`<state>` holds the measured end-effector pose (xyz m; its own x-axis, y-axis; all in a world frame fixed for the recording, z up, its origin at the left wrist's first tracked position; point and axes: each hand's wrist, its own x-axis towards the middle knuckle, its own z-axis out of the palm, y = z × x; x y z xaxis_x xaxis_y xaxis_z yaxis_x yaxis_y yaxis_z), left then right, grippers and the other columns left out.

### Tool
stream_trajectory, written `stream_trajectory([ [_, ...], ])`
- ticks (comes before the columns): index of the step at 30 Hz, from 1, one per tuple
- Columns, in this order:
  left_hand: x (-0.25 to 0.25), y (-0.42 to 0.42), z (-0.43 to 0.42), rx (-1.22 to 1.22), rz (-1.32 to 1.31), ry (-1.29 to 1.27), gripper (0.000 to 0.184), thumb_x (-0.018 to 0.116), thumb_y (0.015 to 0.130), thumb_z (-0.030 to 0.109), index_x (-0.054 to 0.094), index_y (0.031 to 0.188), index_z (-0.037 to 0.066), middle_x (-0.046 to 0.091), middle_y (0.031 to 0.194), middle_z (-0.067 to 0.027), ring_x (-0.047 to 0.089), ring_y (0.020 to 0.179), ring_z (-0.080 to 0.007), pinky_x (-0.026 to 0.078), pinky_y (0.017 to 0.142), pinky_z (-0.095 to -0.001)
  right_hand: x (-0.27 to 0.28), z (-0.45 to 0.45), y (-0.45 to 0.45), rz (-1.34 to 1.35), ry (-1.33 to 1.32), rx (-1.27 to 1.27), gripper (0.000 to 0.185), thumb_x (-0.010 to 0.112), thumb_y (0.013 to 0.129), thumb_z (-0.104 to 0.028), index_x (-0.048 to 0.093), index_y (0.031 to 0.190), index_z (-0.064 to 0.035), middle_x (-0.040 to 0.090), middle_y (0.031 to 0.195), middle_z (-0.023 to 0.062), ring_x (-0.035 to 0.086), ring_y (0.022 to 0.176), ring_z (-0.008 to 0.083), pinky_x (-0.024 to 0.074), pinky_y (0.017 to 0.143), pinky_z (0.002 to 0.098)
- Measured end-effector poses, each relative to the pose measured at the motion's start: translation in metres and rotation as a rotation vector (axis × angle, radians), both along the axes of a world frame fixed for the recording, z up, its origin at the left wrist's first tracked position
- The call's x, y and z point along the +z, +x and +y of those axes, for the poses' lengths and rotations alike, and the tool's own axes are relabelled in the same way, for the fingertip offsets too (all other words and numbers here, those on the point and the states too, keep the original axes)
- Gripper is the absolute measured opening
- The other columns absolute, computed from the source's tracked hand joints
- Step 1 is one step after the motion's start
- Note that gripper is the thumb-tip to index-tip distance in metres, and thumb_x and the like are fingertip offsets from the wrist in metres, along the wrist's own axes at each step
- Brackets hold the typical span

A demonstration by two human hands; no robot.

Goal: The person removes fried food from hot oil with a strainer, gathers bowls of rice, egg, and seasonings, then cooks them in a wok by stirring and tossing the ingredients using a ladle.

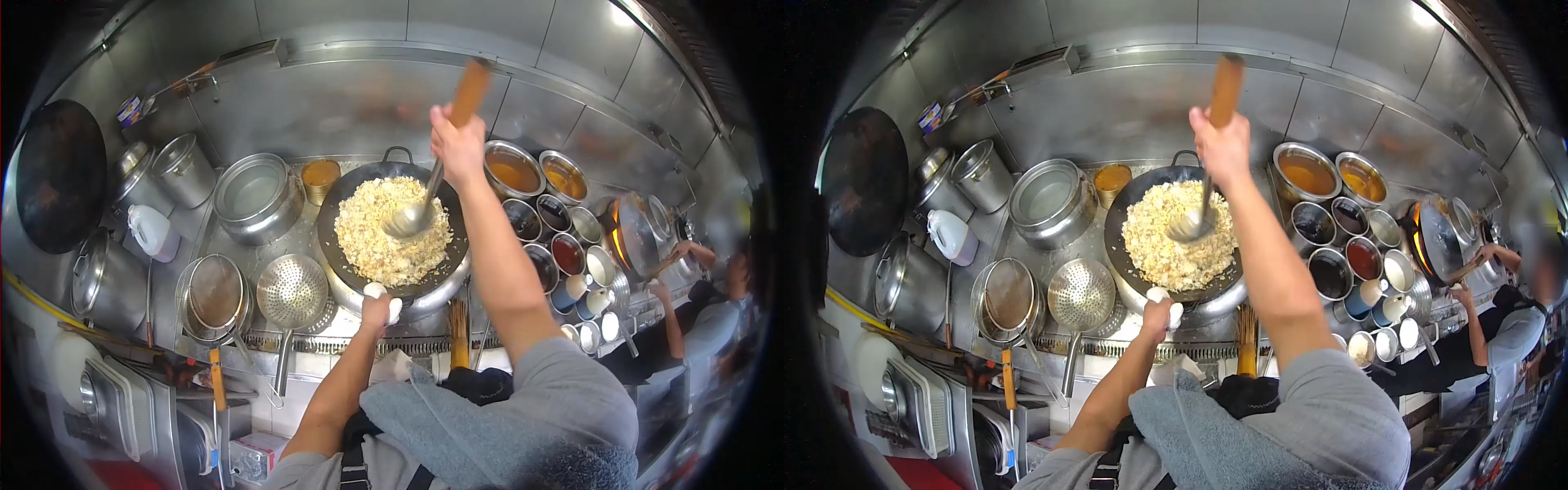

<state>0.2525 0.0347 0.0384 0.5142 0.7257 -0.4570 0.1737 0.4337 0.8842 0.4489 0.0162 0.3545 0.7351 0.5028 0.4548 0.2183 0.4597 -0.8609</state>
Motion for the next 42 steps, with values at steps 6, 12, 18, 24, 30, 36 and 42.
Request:
stream_trajectory([
  [6, 0.009, -0.007, -0.002, -0.046, 0.012, 0.018, 0.03, 0.059, 0.08, 0.015, 0.059, 0.096, -0.01, 0.063, 0.081, -0.0137, 0.06, 0.063, -0.0217, 0.046, 0.052, -0.0372, -0.078, 0.054, 0.008, -0.162, -0.396, -0.129, 0.036, 0.071, 0.086, -0.033, 0.054, 0.069, -0.0054, 0.053, 0.057, 0.0013, 0.047, 0.049, 0.0115, 0.0413, 0.049, 0.0313],
  [12, -0.002, -0.01, 0.004, -0.063, -0.078, -0.054, 0.024, 0.058, 0.081, 0.012, 0.059, 0.094, -0.007, 0.062, 0.076, -0.0114, 0.06, 0.059, -0.0216, 0.046, 0.048, -0.0369, -0.039, 0.006, 0.035, -0.047, 0.412, -0.062, 0.029, 0.068, 0.089, -0.02, 0.049, 0.069, -0.0096, 0.046, 0.055, -0.0053, 0.042, 0.044, 0.0066, 0.0312, 0.042, 0.0224],
  [18, -0.013, -0.018, 0.021, -0.187, -0.157, -0.286, 0.03, 0.065, 0.086, 0.024, 0.062, 0.099, -0.003, 0.066, 0.079, -0.0107, 0.063, 0.059, -0.0213, 0.05, 0.048, -0.0376, -0.014, 0.039, 0.02, 0.074, 0.023, -0.025, 0.022, 0.064, 0.091, -0.013, 0.047, 0.078, -0.0097, 0.043, 0.053, -0.004, 0.038, 0.042, 0.005, 0.0309, 0.038, 0.0237],
  [24, -0.024, -0.004, 0.023, -0.167, -0.247, -0.475, 0.014, 0.059, 0.086, 0.013, 0.058, 0.095, 0.002, 0.062, 0.073, -0.0126, 0.062, 0.056, -0.0263, 0.051, 0.047, -0.0402, -0.122, 0.056, 0.012, 0.059, 0.266, -0.045, 0.029, 0.066, 0.091, -0.017, 0.043, 0.074, -0.0121, 0.046, 0.055, -0.0025, 0.042, 0.04, 0.0095, 0.0349, 0.039, 0.0253],
  [30, 0.065, -0.071, -0.046, 0.081, -0.268, -0.454, 0.017, 0.055, 0.088, 0.011, 0.056, 0.102, 0.001, 0.062, 0.083, -0.0127, 0.064, 0.067, -0.0259, 0.052, 0.052, -0.0429, 0.094, -0.056, -0.034, 0.036, 0.209, 0.139, 0.025, 0.065, 0.092, -0.02, 0.046, 0.077, -0.0125, 0.037, 0.054, -0.0066, 0.035, 0.041, 0.0051, 0.0297, 0.038, 0.0226],
  [36, 0.063, -0.05, -0.023, -0.076, -0.26, -0.501, 0.019, 0.056, 0.089, 0.014, 0.056, 0.105, 0.005, 0.062, 0.082, -0.0081, 0.062, 0.068, -0.0205, 0.051, 0.056, -0.0385, 0.046, -0.061, -0.038, 0.185, 0.169, -0.035, 0.023, 0.065, 0.091, -0.019, 0.05, 0.076, -0.0123, 0.039, 0.051, -0.006, 0.038, 0.04, 0.0067, 0.0318, 0.038, 0.0245],
  [42, -0.01, -0.14, -0.056, -0.138, -0.137, -0.214, 0.032, 0.059, 0.087, 0.008, 0.055, 0.117, 0.0, 0.063, 0.102, -0.0094, 0.063, 0.088, -0.0212, 0.053, 0.075, -0.0363, 0.009, -0.016, -0.012, 0.145, 0.101, -0.1, 0.027, 0.068, 0.089, -0.02, 0.045, 0.081, -0.0084, 0.044, 0.053, -0.0005, 0.041, 0.039, 0.0104, 0.0328, 0.036, 0.0279],
])
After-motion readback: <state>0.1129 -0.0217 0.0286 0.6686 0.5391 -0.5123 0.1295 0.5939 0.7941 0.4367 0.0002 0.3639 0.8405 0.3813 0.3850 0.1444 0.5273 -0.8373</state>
